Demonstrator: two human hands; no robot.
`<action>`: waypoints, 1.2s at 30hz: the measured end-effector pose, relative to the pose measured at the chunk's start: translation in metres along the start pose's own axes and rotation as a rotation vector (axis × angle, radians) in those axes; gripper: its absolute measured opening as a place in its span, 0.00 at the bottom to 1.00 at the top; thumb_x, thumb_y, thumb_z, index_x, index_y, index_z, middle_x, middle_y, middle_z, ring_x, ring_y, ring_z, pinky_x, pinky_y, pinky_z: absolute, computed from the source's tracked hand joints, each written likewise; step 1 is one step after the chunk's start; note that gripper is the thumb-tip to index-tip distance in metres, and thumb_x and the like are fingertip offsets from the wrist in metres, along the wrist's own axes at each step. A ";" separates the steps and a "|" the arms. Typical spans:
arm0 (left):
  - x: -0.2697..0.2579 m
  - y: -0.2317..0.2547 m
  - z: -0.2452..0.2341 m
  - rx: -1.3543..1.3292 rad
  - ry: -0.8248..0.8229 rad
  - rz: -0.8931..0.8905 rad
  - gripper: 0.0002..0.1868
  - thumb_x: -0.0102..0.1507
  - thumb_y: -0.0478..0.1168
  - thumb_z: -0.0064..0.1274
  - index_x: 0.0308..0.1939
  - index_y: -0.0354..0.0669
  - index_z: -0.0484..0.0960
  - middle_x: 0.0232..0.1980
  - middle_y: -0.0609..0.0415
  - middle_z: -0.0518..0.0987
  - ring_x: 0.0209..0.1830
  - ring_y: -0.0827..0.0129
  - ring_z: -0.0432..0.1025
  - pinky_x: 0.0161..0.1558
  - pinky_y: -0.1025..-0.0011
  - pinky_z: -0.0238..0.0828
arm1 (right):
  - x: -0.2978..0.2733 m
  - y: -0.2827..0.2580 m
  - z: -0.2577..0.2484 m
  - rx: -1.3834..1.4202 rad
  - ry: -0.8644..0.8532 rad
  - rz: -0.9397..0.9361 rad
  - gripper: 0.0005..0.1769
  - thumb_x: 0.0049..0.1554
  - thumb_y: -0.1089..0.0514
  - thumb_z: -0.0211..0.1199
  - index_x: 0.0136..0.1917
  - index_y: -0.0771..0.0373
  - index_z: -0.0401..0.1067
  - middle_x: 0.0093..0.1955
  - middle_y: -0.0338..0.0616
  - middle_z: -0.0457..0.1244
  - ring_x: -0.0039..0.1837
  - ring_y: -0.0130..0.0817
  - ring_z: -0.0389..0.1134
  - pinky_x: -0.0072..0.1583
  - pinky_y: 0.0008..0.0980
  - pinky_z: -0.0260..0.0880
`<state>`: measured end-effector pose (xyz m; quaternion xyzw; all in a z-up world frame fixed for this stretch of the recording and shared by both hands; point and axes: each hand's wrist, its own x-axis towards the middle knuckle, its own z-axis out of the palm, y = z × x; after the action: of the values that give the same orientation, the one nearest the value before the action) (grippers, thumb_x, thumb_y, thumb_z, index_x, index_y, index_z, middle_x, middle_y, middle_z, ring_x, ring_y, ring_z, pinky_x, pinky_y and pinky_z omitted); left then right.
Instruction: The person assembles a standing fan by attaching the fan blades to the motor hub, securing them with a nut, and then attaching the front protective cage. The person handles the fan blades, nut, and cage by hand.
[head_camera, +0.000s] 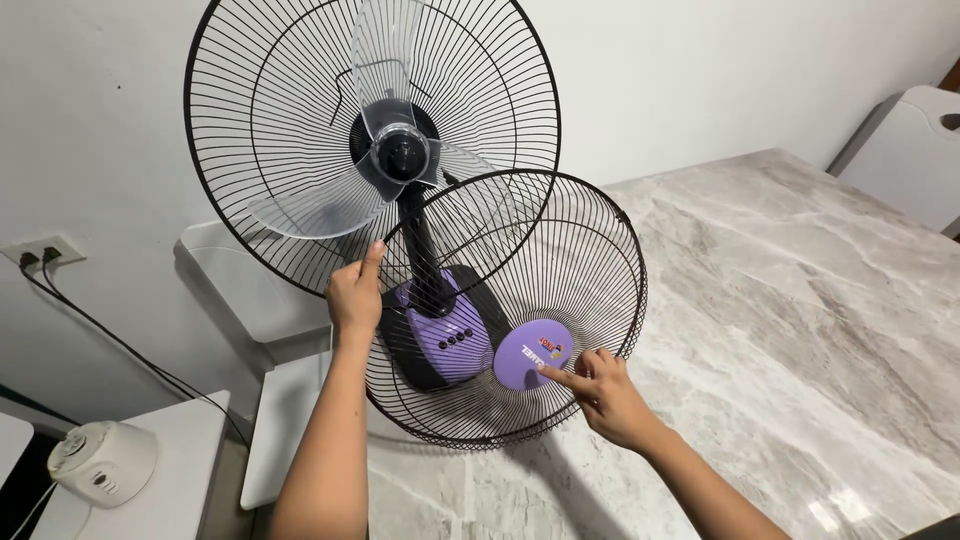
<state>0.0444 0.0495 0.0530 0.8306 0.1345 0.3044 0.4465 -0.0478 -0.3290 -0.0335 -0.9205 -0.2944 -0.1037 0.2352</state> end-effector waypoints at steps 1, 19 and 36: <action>-0.001 0.000 -0.001 -0.005 -0.004 0.014 0.43 0.65 0.73 0.45 0.14 0.37 0.70 0.14 0.55 0.68 0.17 0.67 0.65 0.26 0.65 0.61 | -0.001 -0.002 0.003 -0.025 -0.018 0.022 0.34 0.57 0.65 0.57 0.70 0.32 0.71 0.40 0.38 0.55 0.49 0.36 0.54 0.55 0.38 0.54; -0.005 -0.002 -0.005 -0.090 -0.022 0.088 0.42 0.65 0.71 0.46 0.14 0.36 0.69 0.13 0.56 0.66 0.15 0.69 0.62 0.24 0.66 0.59 | 0.071 -0.014 -0.076 -0.198 0.467 -0.311 0.32 0.46 0.31 0.72 0.59 0.46 0.75 0.55 0.46 0.60 0.62 0.46 0.56 0.63 0.53 0.62; -0.018 0.017 0.000 -0.059 -0.017 0.154 0.38 0.64 0.69 0.47 0.17 0.39 0.78 0.15 0.55 0.75 0.16 0.67 0.72 0.25 0.67 0.66 | 0.238 -0.082 -0.153 -0.309 -0.158 0.040 0.61 0.31 0.10 0.64 0.59 0.61 0.75 0.44 0.49 0.71 0.51 0.46 0.73 0.53 0.44 0.72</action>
<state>0.0294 0.0310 0.0599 0.8276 0.0573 0.3345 0.4472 0.0871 -0.2289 0.2083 -0.9566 -0.2743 -0.0706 0.0691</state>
